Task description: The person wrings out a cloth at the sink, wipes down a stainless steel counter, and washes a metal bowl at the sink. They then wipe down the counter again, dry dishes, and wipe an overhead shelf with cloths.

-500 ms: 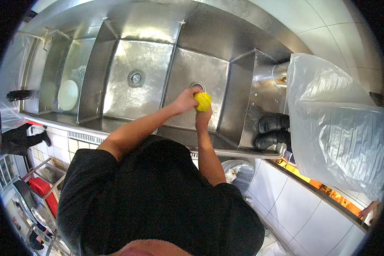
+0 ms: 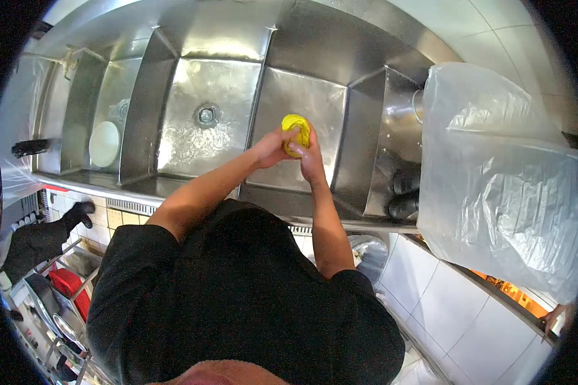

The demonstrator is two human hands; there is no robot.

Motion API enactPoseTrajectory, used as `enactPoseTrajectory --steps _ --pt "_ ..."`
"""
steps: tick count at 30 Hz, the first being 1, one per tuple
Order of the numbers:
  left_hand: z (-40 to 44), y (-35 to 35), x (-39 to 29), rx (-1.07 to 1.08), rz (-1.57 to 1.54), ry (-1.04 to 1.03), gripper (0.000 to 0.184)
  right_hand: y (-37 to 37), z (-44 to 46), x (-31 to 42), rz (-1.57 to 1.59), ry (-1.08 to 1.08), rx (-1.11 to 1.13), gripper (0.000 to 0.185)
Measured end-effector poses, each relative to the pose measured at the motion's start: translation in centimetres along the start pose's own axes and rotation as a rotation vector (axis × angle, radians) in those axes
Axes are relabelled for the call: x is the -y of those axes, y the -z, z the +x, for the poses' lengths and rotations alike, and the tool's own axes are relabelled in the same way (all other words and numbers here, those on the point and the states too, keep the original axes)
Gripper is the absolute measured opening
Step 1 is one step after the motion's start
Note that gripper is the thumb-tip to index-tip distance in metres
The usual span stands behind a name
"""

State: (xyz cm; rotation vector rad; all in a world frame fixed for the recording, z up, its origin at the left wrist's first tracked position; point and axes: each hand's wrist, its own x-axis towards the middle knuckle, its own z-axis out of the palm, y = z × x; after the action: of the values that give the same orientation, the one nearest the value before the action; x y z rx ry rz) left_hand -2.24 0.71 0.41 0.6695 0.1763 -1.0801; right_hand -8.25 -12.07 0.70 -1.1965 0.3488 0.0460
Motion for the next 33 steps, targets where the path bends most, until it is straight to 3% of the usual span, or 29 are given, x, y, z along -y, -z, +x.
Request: enactPoseTrajectory --steps 1,4,7,10,13,16,19,24,27,30,33 --pt "-0.1 -0.3 -0.8 0.092 -0.106 0.088 0.053 0.1 -0.1 -0.1 -0.219 0.076 0.006 0.057" --pt "-1.1 -0.1 -1.4 0.177 0.468 0.259 0.056 1.6 0.1 0.0 -0.099 -0.241 -0.054 0.051" --pt "-1.8 -2.2 -3.5 0.045 1.898 0.366 0.065 4.5 -0.5 -1.7 0.321 -0.568 0.009 0.041" --pt "-2.5 0.2 -1.6 0.146 2.094 -0.593 0.066 5.5 -1.1 -2.6 0.529 -0.747 0.068 0.031" --pt "-1.2 1.3 -2.3 0.36 2.224 -0.959 0.058 3.7 -1.4 -0.8 0.407 -0.761 0.218 0.029" --pt "0.6 1.5 -2.7 0.594 1.996 -0.75 0.045 3.7 -0.7 0.0 0.104 -0.744 0.305 0.028" --pt "1.8 0.7 -1.9 0.537 2.1 -0.376 0.036 3.4 -1.1 1.2 -0.146 -0.667 0.279 0.024" --pt "2.0 0.0 0.1 0.319 2.189 -0.296 0.027 4.2 -1.2 -1.5 -0.697 -0.514 0.169 0.022" --pt "1.6 0.2 1.3 0.273 2.212 -0.158 0.024 5.8 -0.7 -5.7 -1.244 -0.035 0.317 0.031" --pt "1.1 0.9 2.6 0.219 2.211 -0.012 0.019 5.6 -1.9 -7.8 -1.238 0.04 0.195 0.046" --pt "-0.7 0.7 2.8 0.168 2.216 0.064 0.021 1.3 -4.3 -4.2 -1.354 -0.17 0.12 0.05"
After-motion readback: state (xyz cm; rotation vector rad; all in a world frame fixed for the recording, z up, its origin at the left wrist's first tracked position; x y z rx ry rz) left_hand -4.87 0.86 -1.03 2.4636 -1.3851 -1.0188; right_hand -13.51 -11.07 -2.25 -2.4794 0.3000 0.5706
